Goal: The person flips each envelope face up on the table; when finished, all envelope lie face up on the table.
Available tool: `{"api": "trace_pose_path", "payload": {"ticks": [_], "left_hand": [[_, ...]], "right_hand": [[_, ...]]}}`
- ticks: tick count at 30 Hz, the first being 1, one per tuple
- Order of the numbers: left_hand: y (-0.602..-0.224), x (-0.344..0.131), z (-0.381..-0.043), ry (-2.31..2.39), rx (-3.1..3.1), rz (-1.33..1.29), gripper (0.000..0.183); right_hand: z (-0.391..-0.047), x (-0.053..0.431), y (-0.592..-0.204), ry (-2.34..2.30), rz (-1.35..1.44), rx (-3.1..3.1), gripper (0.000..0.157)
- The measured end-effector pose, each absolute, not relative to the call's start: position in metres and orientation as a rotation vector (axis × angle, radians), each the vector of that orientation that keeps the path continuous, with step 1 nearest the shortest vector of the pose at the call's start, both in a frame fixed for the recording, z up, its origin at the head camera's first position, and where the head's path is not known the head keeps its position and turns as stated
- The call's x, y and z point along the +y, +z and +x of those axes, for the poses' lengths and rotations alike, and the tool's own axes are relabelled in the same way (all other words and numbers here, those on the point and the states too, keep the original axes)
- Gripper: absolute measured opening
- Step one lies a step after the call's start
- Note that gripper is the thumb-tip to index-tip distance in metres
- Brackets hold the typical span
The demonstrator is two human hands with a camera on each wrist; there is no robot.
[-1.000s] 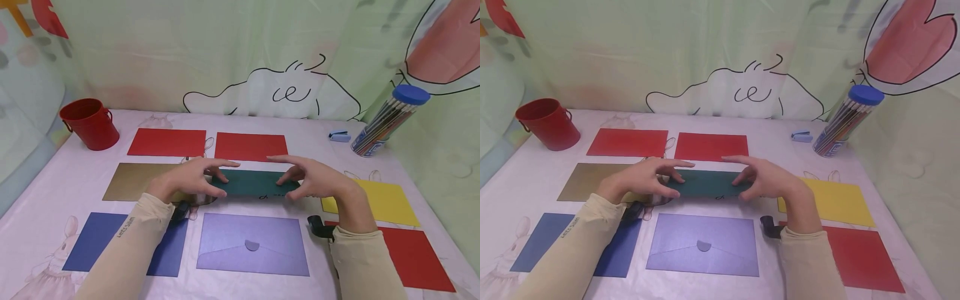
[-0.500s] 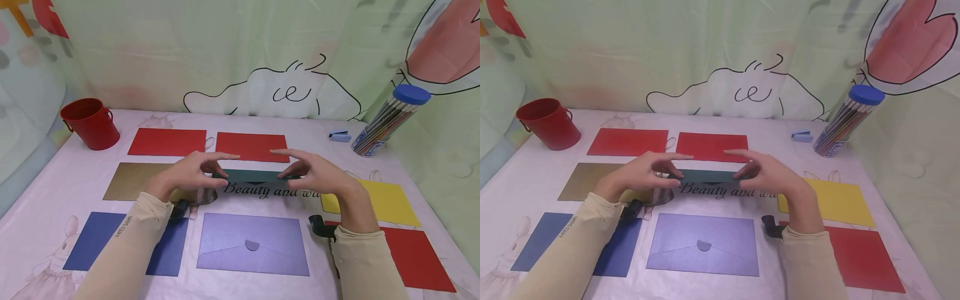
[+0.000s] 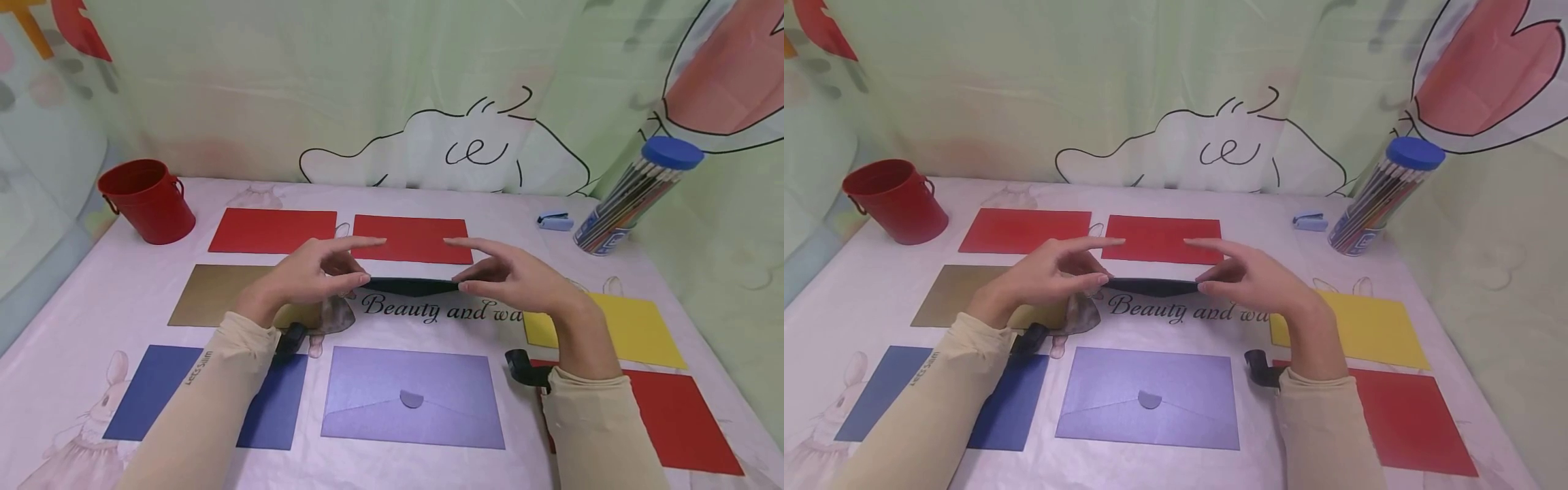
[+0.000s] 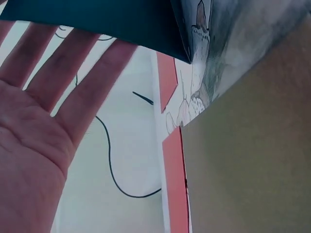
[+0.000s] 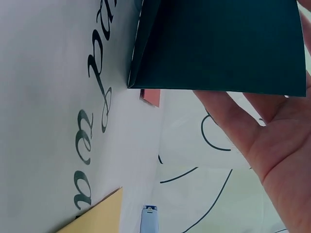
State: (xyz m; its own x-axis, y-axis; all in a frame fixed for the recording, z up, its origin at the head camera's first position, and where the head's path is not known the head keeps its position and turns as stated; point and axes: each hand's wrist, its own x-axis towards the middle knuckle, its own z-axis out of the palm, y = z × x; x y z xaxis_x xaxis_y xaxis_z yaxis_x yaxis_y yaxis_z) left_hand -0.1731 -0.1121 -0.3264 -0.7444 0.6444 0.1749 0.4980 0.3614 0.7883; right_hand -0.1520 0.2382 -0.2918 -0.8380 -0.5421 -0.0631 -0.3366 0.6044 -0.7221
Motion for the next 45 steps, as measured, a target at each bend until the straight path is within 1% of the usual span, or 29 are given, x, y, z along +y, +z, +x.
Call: {"api": "trace_pose_path", "payload": {"ticks": [6, 12, 16, 22, 28, 37, 45], "left_hand": [[-0.326, -0.112, -0.174, 1.403, 2.543, 1.04, 0.057], [-0.325, -0.11, -0.174, 1.443, 2.593, 1.031, 0.057], [-0.324, -0.109, -0.174, 1.43, 2.625, 1.033, 0.058], [-0.327, -0.107, -0.175, 1.372, 2.625, 1.011, 0.064], [-0.331, -0.106, -0.178, 1.324, 2.611, 0.98, 0.063], [-0.332, -0.105, -0.177, 1.21, 2.546, 0.81, 0.062], [-0.338, -0.106, -0.179, 1.028, 2.609, 0.848, 0.06]], "right_hand": [[-0.151, 0.233, -0.287, -1.031, -0.636, 2.677, 0.066], [-0.154, 0.23, -0.291, -1.058, -0.673, 2.755, 0.066], [-0.155, 0.227, -0.292, -1.064, -0.648, 2.795, 0.066], [-0.158, 0.227, -0.297, -1.085, -0.606, 2.826, 0.059], [-0.163, 0.225, -0.305, -1.087, -0.564, 2.839, 0.054], [-0.166, 0.223, -0.313, -0.994, -0.509, 2.833, 0.051], [-0.167, 0.221, -0.317, -0.901, -0.438, 2.796, 0.053]]}}
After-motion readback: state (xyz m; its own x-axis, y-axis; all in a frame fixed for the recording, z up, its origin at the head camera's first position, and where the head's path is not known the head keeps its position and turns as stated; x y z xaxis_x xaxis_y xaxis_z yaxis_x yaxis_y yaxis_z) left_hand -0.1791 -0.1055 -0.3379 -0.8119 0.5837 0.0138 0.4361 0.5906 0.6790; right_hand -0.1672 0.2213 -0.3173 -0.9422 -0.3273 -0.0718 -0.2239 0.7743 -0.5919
